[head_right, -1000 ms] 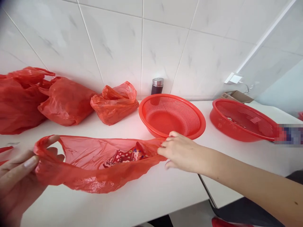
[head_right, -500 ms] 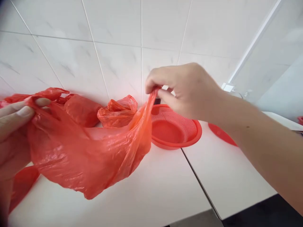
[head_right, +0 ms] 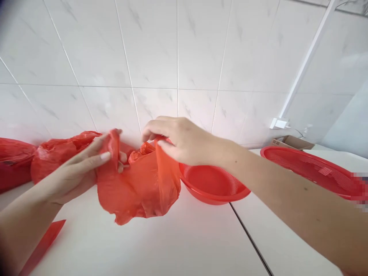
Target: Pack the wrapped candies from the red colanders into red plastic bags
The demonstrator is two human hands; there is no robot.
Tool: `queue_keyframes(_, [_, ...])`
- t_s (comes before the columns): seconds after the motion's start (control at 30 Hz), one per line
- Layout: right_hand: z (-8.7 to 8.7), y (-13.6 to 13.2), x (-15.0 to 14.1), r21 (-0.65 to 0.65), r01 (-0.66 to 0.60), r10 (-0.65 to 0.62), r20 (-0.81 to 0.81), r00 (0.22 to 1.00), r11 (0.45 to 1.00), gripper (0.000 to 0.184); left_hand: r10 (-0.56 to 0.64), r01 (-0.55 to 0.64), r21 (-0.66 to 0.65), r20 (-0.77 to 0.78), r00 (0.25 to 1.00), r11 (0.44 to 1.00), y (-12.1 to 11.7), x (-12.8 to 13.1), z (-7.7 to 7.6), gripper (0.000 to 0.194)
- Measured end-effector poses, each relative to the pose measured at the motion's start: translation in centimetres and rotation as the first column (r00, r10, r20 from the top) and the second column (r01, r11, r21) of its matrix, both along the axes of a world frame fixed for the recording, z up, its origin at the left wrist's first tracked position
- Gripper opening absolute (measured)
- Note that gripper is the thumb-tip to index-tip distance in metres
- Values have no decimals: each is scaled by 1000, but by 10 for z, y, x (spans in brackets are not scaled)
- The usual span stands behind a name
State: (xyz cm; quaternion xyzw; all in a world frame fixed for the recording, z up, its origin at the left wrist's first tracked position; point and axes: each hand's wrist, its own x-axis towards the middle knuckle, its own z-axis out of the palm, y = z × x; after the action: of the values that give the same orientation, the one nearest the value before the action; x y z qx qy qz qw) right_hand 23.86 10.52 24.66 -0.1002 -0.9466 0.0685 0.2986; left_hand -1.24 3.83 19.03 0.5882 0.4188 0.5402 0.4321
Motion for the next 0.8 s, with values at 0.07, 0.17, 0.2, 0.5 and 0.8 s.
queue_keyframes(0.07, [-4,-5,-19,-139,-107,104,-32,994,984,35,-159,140,-122,-154,975,983,7,8,1,43])
queue_keyframes(0.17, [-13,-8,-47,-336,-228,226,-47,973,914,34,-227,166,-232,-268,936,958,16,22,-1,18])
queue_keyframes(0.2, [-16,-7,-55,-361,-257,253,-58,966,896,34,-220,152,-253,-264,939,955,18,26,-2,10])
queue_keyframes(0.5, [-72,26,-55,-550,24,-68,-61,996,835,21,-23,-28,-375,-131,991,927,20,12,-17,29])
queue_keyframes(0.8, [-92,-23,-50,-477,-37,-78,-218,973,878,17,-242,139,-286,-363,900,948,21,-1,-24,29])
